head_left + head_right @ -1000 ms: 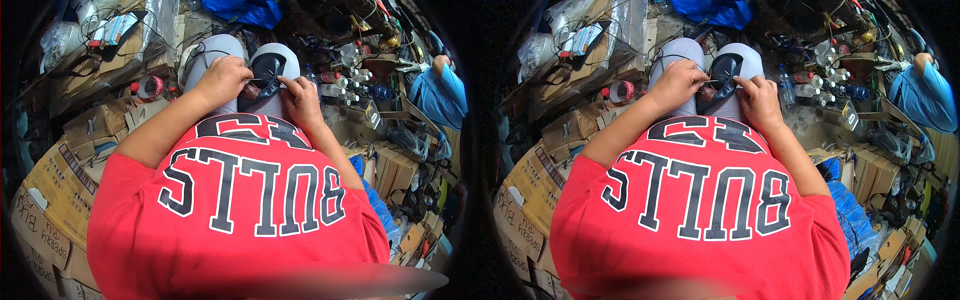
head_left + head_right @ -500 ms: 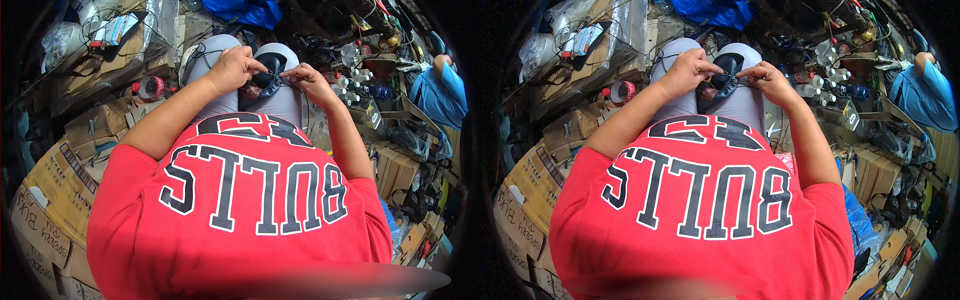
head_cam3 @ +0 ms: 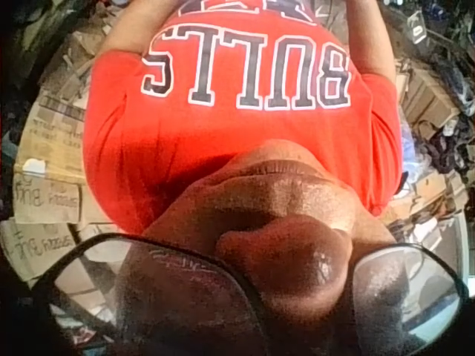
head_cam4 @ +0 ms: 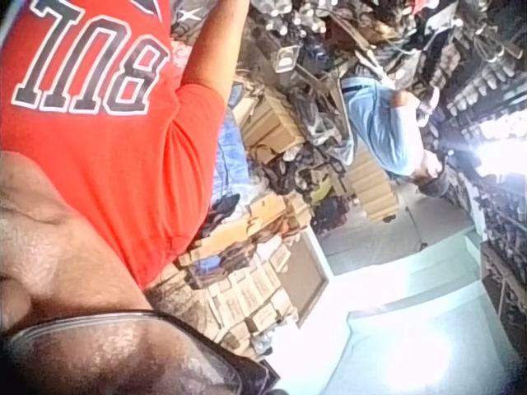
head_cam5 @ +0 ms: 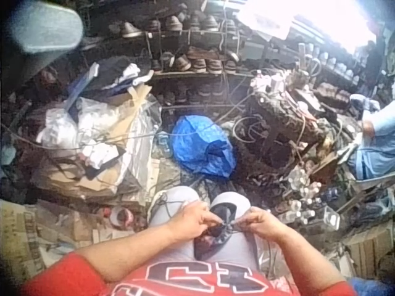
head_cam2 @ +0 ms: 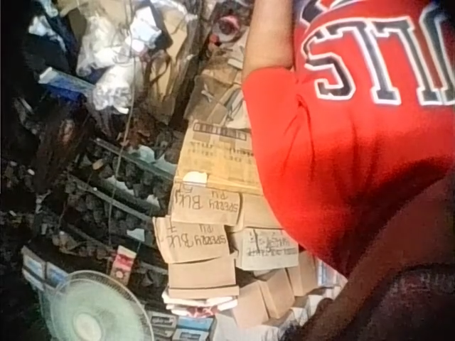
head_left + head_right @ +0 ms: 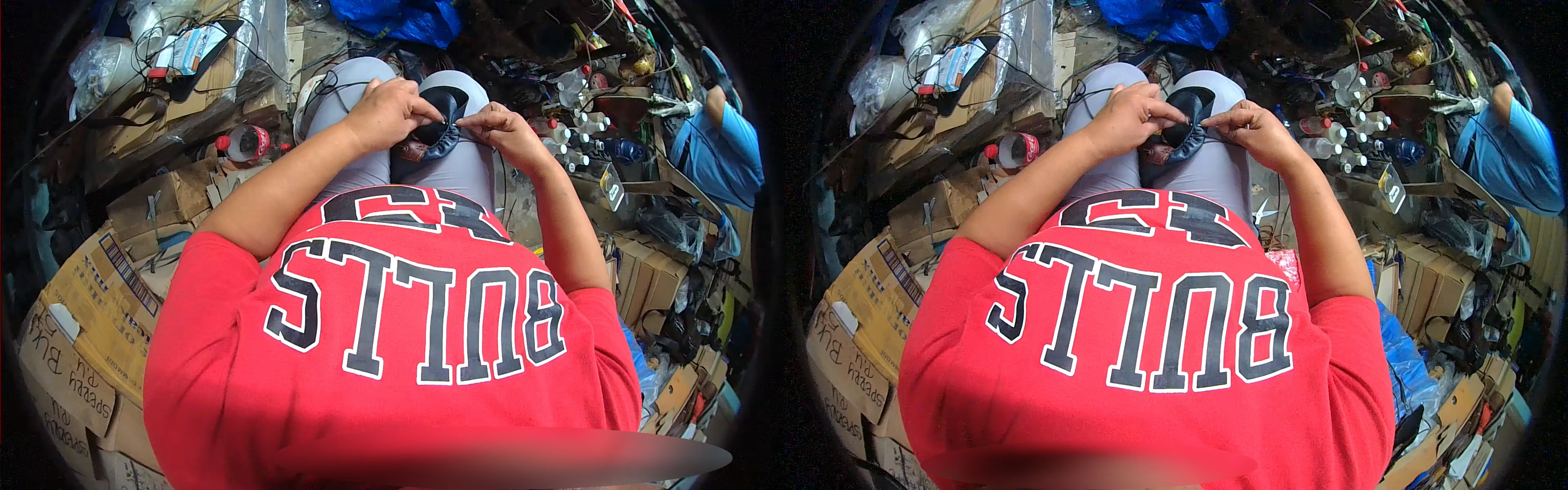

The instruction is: The recorder is hand-stitching a black leather shoe component using a needle and thread while holding it in their lap.

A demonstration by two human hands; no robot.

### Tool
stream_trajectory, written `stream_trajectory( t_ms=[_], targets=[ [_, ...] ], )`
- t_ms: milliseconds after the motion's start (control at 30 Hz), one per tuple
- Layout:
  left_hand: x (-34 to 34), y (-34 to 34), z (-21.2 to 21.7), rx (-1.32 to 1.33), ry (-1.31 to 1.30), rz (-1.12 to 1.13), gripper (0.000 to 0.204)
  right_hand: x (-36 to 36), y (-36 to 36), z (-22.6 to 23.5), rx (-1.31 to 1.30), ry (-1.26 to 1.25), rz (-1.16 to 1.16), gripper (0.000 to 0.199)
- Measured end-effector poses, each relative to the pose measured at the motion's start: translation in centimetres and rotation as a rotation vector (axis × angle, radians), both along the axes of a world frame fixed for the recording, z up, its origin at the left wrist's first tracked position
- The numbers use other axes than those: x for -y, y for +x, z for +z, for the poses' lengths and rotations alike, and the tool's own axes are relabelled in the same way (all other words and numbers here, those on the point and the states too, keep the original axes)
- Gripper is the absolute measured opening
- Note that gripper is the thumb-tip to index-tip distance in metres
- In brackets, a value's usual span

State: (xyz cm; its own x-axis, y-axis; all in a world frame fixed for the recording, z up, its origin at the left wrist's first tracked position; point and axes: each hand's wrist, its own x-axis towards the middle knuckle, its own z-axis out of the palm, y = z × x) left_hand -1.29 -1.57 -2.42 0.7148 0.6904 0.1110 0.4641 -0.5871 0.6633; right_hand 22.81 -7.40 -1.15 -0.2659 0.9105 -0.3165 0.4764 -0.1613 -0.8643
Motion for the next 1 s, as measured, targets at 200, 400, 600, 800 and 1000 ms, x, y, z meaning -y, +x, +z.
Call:
stream_trajectory(
  t_ms=[200, 400, 600, 800, 1000],
  targets=[
    [-0.8, 0.2, 0.1, 0.069, -0.033, -0.130, 0.017, 0.1, -0.4, 1.1, 0.042, 0.002, 0.023, 0.030],
    [0.8, -0.2, 0.3, 0.092, -0.069, 0.044, 0.023, 0.8, -1.1, 0.8, -0.128, -0.131, -0.144, 0.026],
    [1.1, 1.4, 0.4, -0.026, -0.215, 0.154, 0.014, 0.0, -1.8, 1.4, -0.193, -0.184, -0.190, 0.018],
    [0.4, 2.3, 0.4, 0.023, -0.383, 0.102, 0.014, -1.2, -2.0, 0.9, -0.108, -0.137, -0.102, 0.010],
    [-0.6, -0.1, 1.6, -0.129, 0.011, 0.004, 0.008, -1.7, 0.2, 1.4, -0.177, -0.161, -0.113, 0.012]
  ],
)
